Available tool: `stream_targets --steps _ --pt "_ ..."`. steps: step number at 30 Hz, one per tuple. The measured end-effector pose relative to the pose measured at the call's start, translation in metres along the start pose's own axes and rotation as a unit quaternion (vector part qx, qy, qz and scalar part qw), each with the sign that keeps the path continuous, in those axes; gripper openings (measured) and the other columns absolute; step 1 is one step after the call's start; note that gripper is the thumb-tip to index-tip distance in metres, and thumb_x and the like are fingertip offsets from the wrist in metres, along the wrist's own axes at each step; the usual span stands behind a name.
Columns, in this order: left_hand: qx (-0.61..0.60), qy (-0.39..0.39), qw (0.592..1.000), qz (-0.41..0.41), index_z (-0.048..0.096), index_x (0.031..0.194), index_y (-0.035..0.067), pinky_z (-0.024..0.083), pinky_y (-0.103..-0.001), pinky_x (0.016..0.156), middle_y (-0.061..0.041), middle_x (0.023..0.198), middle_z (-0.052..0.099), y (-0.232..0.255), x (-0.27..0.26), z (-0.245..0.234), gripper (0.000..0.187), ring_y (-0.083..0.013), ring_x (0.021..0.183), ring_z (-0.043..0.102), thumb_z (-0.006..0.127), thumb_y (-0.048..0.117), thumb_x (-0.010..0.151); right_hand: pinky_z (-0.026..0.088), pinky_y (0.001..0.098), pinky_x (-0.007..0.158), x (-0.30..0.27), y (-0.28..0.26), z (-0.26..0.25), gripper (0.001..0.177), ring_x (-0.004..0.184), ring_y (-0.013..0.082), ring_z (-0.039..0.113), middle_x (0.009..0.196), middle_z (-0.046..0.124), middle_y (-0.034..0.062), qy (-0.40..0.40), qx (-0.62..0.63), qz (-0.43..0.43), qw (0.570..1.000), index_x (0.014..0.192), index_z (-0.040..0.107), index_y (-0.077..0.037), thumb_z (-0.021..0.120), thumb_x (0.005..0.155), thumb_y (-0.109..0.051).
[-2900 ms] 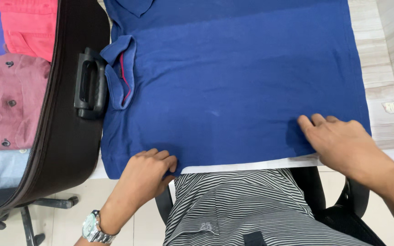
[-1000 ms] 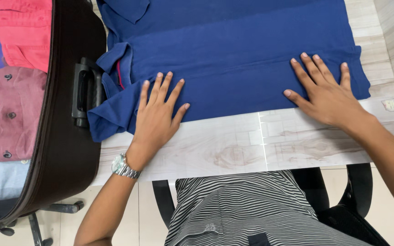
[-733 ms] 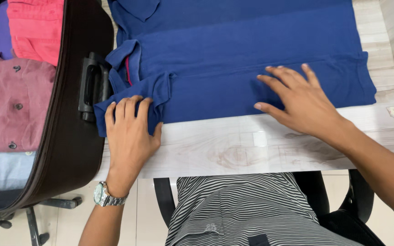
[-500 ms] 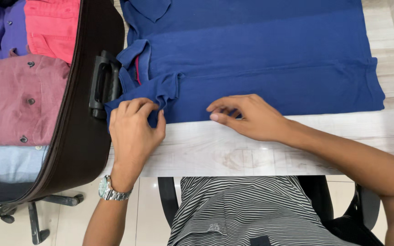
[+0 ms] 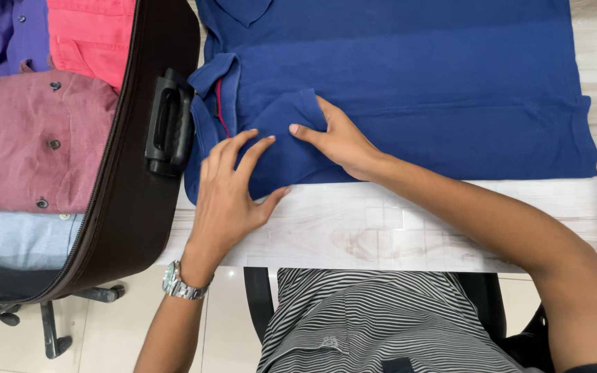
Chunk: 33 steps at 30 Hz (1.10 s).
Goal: The person folds a maroon shirt and a blue polo shirt by hand, then places them into an open suitcase already containing other folded garments.
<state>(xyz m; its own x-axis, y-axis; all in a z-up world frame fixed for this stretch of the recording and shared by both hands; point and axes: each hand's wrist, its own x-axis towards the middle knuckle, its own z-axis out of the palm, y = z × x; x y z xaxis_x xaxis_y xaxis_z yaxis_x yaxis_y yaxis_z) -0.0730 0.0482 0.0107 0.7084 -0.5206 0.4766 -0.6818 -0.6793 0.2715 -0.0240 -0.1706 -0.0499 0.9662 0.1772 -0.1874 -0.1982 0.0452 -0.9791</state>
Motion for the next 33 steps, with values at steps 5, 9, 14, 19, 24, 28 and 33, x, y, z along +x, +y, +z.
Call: stream_targets --steps 5,9,14,19,24,28,33 --pt "0.041 -0.071 0.993 -0.086 0.065 0.135 0.012 0.046 -0.045 0.104 -0.008 0.141 0.056 -0.022 -0.028 -0.014 0.058 -0.0298 0.129 0.054 0.080 0.017 0.079 0.036 0.0388 0.122 0.002 0.007 -0.004 0.072 0.149 0.0267 0.042 0.159 0.043 0.0168 0.009 -0.096 -0.019 0.995 0.157 0.029 -0.006 0.067 0.096 -0.011" --pt "0.057 -0.117 0.981 -0.143 0.065 0.135 0.014 0.050 -0.044 0.108 -0.002 0.138 0.058 -0.031 -0.037 -0.017 0.041 -0.0259 0.133 0.056 0.074 0.022 0.096 0.016 0.0500 0.120 -0.001 -0.001 -0.006 0.086 0.153 0.0342 0.013 0.166 0.017 0.0219 0.016 -0.165 -0.100 0.981 0.159 0.013 -0.014 0.070 0.095 -0.008" --pt "0.098 -0.107 0.983 -0.109 0.066 0.128 0.010 0.049 -0.052 0.093 -0.016 0.141 0.051 -0.025 -0.030 -0.013 0.055 -0.0374 0.122 0.054 0.080 0.030 0.079 0.023 0.0505 0.123 -0.007 -0.008 -0.012 0.075 0.154 0.0330 0.023 0.167 0.029 0.0174 -0.021 -0.234 -0.166 0.958 0.158 0.028 -0.019 0.066 0.094 -0.007" --pt "0.022 -0.122 0.981 -0.151 0.064 0.132 0.014 0.053 -0.046 0.090 -0.012 0.143 0.052 -0.011 -0.027 -0.007 0.052 -0.0332 0.115 0.058 0.079 0.027 0.084 0.036 0.0441 0.121 -0.017 -0.003 -0.029 0.050 0.145 0.0274 0.047 0.153 0.055 0.0112 -0.031 -0.275 -0.120 0.953 0.145 0.055 -0.015 0.065 0.097 -0.007" --pt "-0.056 -0.114 0.985 -0.116 0.064 0.130 0.015 0.055 -0.044 0.084 -0.013 0.141 0.052 0.007 -0.028 -0.006 0.054 -0.0305 0.104 0.065 0.079 0.017 0.078 0.058 0.0329 0.099 -0.038 -0.009 -0.060 0.045 0.114 0.0184 0.069 0.140 0.066 0.0099 -0.015 -0.205 -0.042 0.978 0.140 0.061 -0.011 0.063 0.095 -0.010" --pt "-0.056 -0.145 0.964 -0.215 0.065 0.128 0.018 0.057 -0.041 0.072 -0.008 0.143 0.054 -0.001 -0.027 -0.014 0.043 -0.0267 0.080 0.069 0.072 0.009 0.087 0.062 0.0290 0.082 -0.041 -0.009 -0.055 0.047 0.091 0.0153 0.073 0.140 0.066 0.0109 -0.024 -0.225 -0.026 0.974 0.142 0.059 -0.014 0.066 0.095 -0.013" --pt "0.020 -0.033 0.985 -0.168 0.069 0.120 0.013 0.057 -0.040 0.072 -0.011 0.133 0.060 -0.015 -0.035 -0.019 0.028 -0.0288 0.086 0.071 0.071 0.011 0.092 0.062 0.0234 0.078 -0.031 -0.009 -0.029 0.052 0.083 0.0048 0.071 0.141 0.066 0.0124 -0.042 -0.235 -0.073 0.968 0.147 0.057 -0.017 0.069 0.096 -0.016"
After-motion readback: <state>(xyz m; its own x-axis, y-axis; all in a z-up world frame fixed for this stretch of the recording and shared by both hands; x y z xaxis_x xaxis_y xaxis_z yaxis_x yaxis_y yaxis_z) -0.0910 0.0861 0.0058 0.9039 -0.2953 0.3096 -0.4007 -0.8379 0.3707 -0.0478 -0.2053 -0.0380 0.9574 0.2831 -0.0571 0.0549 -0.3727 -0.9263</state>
